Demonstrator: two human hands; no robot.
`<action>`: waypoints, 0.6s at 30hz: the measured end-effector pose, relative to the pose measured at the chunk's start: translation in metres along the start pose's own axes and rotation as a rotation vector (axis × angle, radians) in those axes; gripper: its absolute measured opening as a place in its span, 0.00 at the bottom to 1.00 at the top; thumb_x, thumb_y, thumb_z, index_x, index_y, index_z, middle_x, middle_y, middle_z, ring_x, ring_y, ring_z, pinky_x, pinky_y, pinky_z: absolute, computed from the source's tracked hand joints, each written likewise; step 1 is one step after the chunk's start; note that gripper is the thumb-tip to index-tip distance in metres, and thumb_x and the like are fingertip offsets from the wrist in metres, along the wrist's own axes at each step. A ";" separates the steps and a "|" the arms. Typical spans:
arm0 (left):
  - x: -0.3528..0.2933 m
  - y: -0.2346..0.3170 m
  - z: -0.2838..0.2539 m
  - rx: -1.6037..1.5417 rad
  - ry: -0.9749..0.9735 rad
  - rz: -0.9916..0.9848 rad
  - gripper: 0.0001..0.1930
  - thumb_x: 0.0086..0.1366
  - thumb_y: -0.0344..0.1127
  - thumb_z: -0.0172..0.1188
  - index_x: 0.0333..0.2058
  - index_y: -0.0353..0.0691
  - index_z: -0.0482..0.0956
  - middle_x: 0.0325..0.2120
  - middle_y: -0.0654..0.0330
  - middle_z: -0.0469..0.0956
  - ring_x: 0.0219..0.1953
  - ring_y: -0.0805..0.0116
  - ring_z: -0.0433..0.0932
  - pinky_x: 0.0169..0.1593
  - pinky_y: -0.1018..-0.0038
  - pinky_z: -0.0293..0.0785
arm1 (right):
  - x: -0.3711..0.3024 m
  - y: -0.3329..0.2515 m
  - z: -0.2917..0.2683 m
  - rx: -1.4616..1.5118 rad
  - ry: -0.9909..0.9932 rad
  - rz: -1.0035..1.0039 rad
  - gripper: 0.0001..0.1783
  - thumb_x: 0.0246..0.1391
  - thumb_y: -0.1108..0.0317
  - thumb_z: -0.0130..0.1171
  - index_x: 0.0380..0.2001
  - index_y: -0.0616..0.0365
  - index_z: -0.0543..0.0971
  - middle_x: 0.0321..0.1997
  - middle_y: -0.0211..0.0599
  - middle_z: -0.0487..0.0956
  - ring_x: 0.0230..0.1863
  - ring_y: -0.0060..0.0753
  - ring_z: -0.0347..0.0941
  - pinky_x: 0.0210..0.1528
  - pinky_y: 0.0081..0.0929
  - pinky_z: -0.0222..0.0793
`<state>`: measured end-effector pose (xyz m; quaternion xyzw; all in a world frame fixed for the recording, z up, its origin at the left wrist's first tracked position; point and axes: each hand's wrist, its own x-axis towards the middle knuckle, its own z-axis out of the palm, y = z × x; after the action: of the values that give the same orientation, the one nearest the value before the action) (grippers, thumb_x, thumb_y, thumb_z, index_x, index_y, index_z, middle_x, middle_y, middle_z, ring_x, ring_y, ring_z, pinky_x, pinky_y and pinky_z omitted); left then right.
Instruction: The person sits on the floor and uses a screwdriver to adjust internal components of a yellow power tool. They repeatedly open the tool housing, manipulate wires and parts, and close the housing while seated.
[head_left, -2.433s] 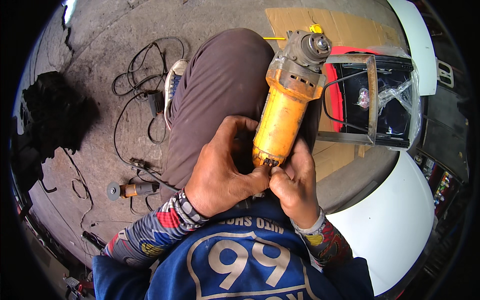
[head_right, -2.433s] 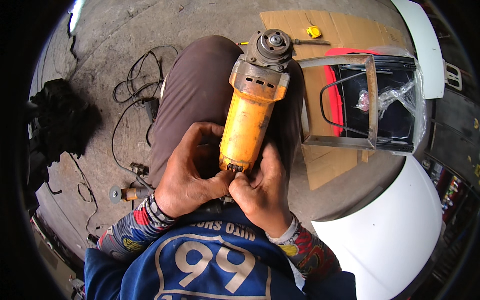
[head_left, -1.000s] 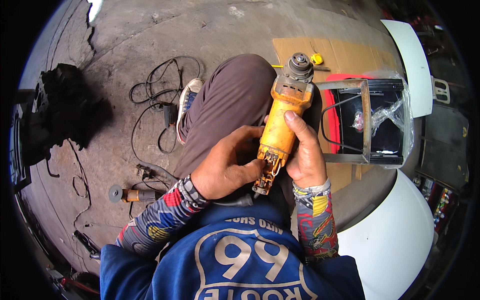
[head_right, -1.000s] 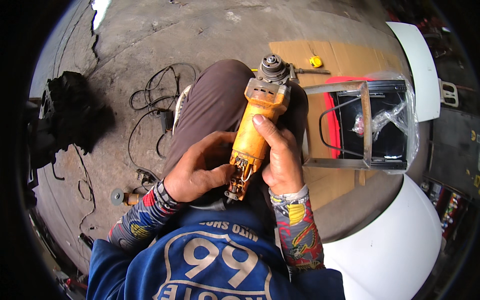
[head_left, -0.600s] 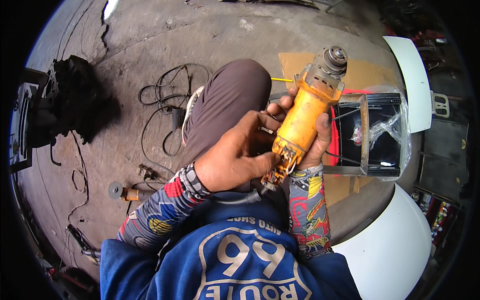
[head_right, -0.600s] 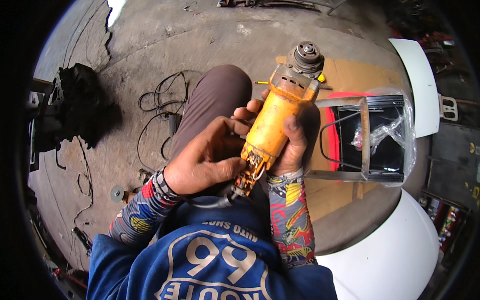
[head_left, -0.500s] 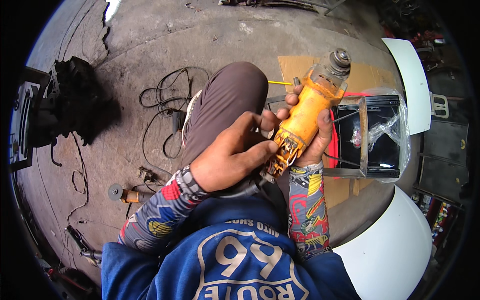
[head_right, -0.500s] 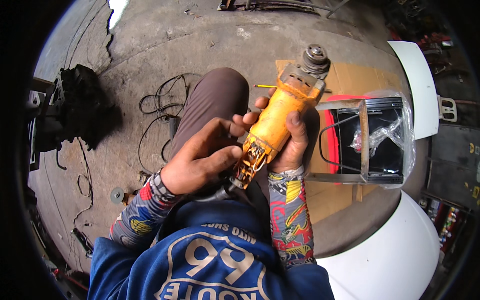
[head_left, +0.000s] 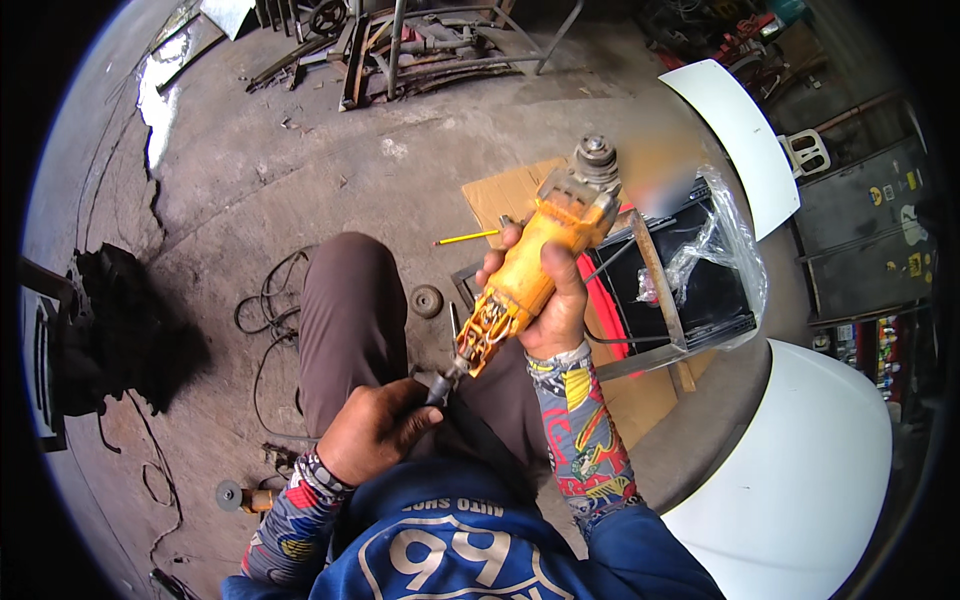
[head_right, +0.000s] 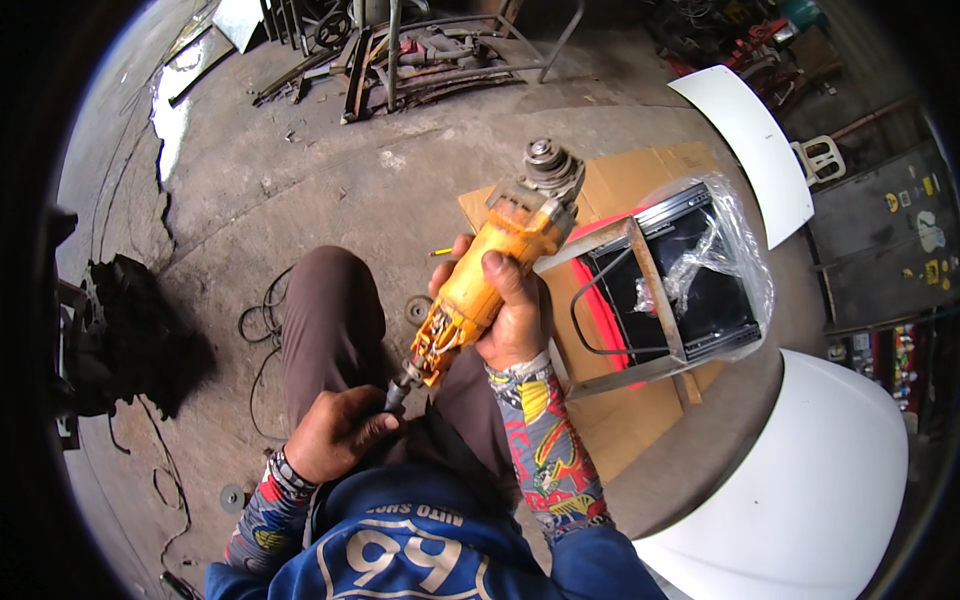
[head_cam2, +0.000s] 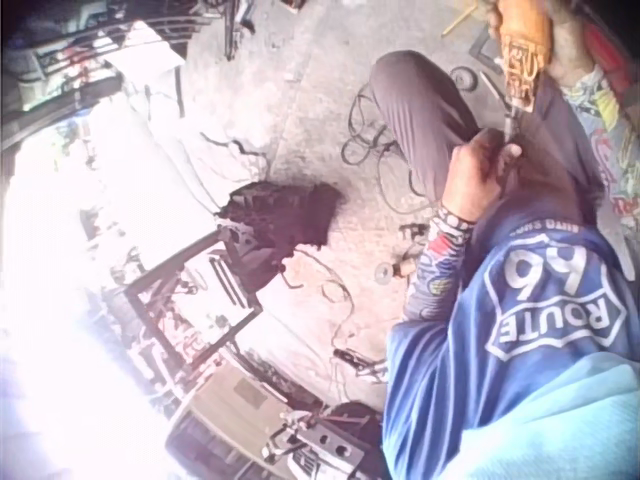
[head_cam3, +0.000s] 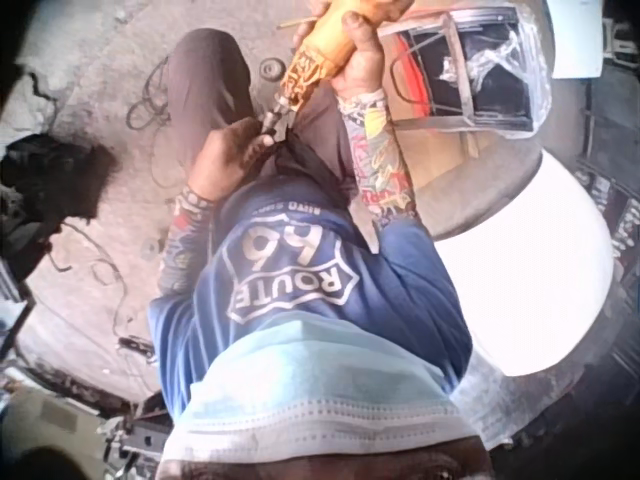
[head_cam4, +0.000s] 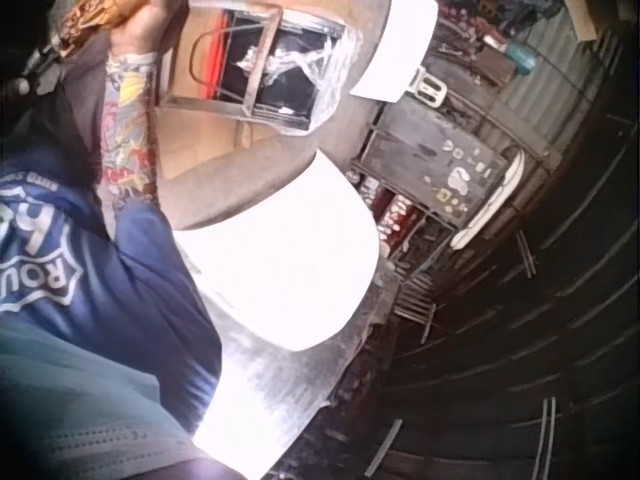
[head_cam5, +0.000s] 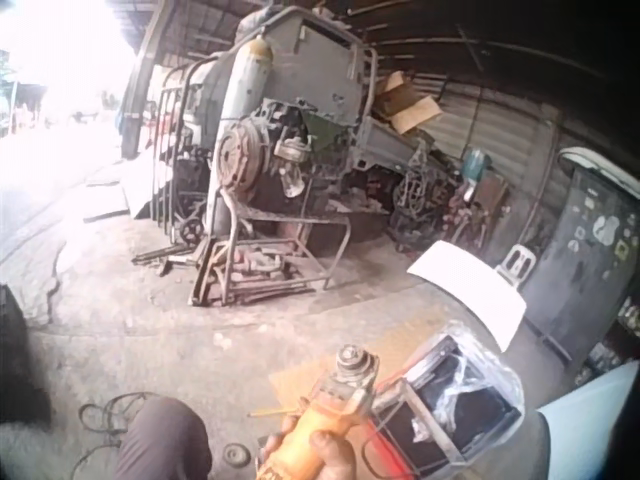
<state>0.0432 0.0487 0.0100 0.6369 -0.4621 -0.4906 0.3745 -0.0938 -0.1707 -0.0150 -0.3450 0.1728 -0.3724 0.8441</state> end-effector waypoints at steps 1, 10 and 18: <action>0.002 0.004 -0.003 0.073 -0.013 -0.005 0.21 0.69 0.44 0.68 0.47 0.28 0.79 0.31 0.48 0.84 0.33 0.61 0.83 0.40 0.67 0.78 | 0.000 0.002 -0.001 -0.003 0.016 -0.007 0.29 0.56 0.52 0.70 0.50 0.63 0.74 0.43 0.41 0.80 0.37 0.43 0.83 0.40 0.40 0.82; 0.126 0.074 -0.046 0.252 0.438 0.562 0.20 0.63 0.24 0.67 0.54 0.33 0.77 0.42 0.50 0.83 0.40 0.61 0.84 0.44 0.68 0.80 | -0.005 0.031 -0.036 -0.020 -0.108 0.218 0.46 0.54 0.33 0.66 0.61 0.60 0.71 0.49 0.46 0.79 0.45 0.47 0.83 0.50 0.46 0.81; 0.173 0.088 -0.056 0.569 0.354 0.446 0.13 0.62 0.29 0.68 0.44 0.31 0.80 0.35 0.47 0.82 0.37 0.48 0.85 0.41 0.62 0.80 | 0.005 0.044 -0.045 0.093 -0.088 0.246 0.36 0.58 0.43 0.68 0.56 0.62 0.73 0.45 0.46 0.82 0.42 0.41 0.84 0.46 0.41 0.83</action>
<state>0.0940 -0.1414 0.0566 0.6739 -0.6347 -0.1327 0.3542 -0.0929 -0.1741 -0.0780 -0.2977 0.1590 -0.2581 0.9053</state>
